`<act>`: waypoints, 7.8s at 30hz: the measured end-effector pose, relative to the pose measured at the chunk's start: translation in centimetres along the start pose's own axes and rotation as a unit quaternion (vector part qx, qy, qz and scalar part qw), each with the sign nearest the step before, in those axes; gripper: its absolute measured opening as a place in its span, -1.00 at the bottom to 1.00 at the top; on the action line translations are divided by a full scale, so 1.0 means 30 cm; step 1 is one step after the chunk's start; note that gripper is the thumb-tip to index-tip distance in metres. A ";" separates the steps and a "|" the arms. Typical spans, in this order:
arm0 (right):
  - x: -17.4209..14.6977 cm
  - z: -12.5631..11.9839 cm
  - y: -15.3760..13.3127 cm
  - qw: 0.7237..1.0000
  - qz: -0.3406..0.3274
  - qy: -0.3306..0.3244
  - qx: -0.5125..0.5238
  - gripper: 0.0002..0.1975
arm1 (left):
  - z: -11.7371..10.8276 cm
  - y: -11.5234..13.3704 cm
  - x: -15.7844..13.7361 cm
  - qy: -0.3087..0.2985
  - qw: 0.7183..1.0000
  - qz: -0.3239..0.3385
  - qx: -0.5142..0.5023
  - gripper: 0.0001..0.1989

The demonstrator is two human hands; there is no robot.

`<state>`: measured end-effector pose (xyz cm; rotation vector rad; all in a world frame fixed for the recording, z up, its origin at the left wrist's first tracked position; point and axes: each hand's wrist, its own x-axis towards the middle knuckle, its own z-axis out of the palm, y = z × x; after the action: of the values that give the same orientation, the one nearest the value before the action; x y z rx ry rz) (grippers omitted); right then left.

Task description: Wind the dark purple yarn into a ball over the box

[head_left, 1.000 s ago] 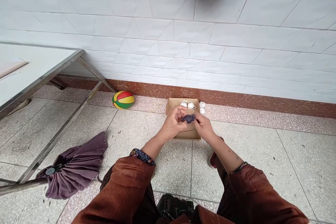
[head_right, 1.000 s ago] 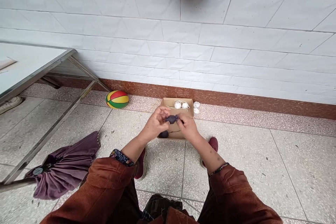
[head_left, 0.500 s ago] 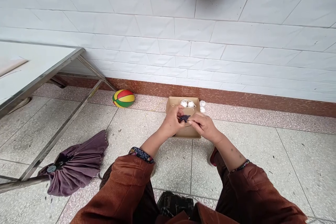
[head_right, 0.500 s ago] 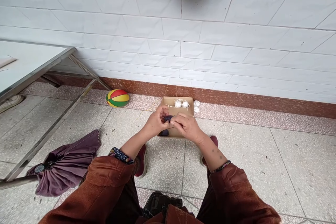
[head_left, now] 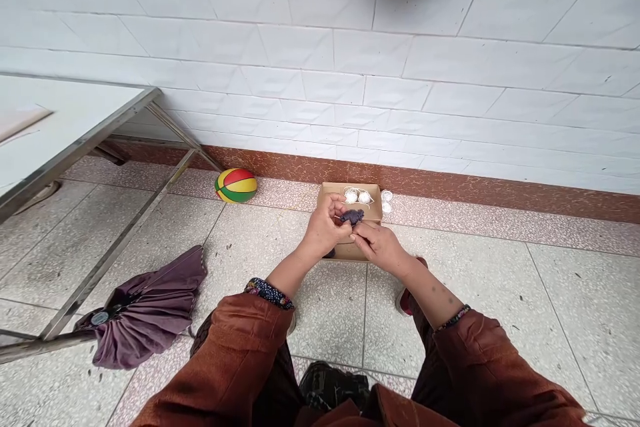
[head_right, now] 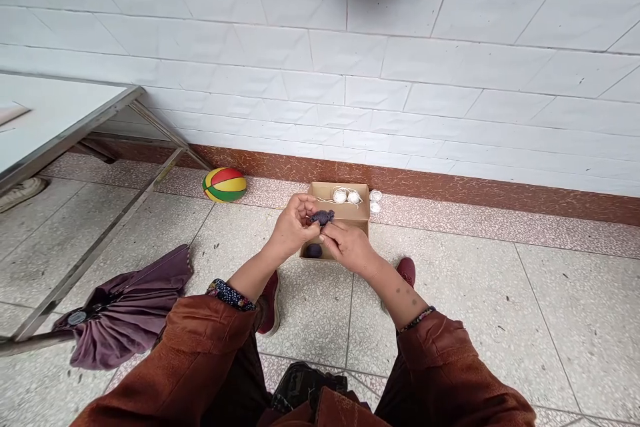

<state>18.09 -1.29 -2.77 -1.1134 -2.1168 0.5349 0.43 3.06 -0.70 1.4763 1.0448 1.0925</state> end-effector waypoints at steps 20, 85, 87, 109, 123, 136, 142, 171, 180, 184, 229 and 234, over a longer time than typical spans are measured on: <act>0.018 -0.002 0.035 0.990 0.070 0.052 0.112 -0.81 | -0.023 0.037 -0.005 -0.072 0.995 -0.028 -0.070 -0.50; 0.036 -0.002 0.055 0.978 0.138 0.029 0.154 -0.80 | -0.034 0.014 -0.012 -0.080 0.996 0.023 0.024 -0.45; 0.031 -0.001 0.037 0.982 0.119 -0.004 0.148 -0.79 | -0.044 -0.002 -0.002 -0.052 0.997 0.008 0.056 -0.46; 0.023 -0.009 0.056 0.984 0.136 -0.008 0.111 -0.86 | -0.024 -0.017 -0.006 -0.054 0.997 0.020 0.048 -0.48; 0.037 0.005 0.039 0.963 0.202 0.069 0.163 -0.52 | 0.024 -0.016 -0.036 0.013 0.992 0.036 0.120 -0.63; 0.053 0.025 -0.009 0.939 0.239 0.126 0.213 -0.50 | 0.067 0.009 -0.038 0.061 0.992 -0.037 -0.107 -0.66; 0.052 0.047 -0.007 0.929 0.245 0.121 0.249 -0.50 | 0.079 -0.007 -0.043 0.077 0.989 -0.025 -0.120 -0.67; 0.021 0.053 -0.018 0.989 0.068 0.050 0.122 -0.80 | 0.006 0.004 -0.005 0.057 0.982 -0.080 -0.164 -0.68; 0.060 -0.084 0.025 0.981 0.074 0.133 0.118 -0.76 | 0.008 0.006 -0.021 -0.035 0.999 -0.025 -0.014 -0.54; 0.061 -0.035 0.053 0.975 0.121 0.129 0.135 -0.71 | 0.010 0.030 -0.038 -0.122 0.982 -0.042 -0.136 -0.53; 0.054 -0.006 0.056 0.969 0.153 0.125 0.147 -0.74 | 0.007 0.049 -0.037 -0.124 0.982 -0.014 -0.139 -0.50; 0.022 0.056 -0.005 0.985 0.095 0.061 0.130 -0.79 | -0.009 0.023 -0.007 -0.006 0.988 -0.023 -0.153 -0.53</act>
<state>16.52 -0.88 -3.57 -1.1698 -1.7869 0.7870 0.18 2.80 -0.03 1.2052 0.8550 1.1526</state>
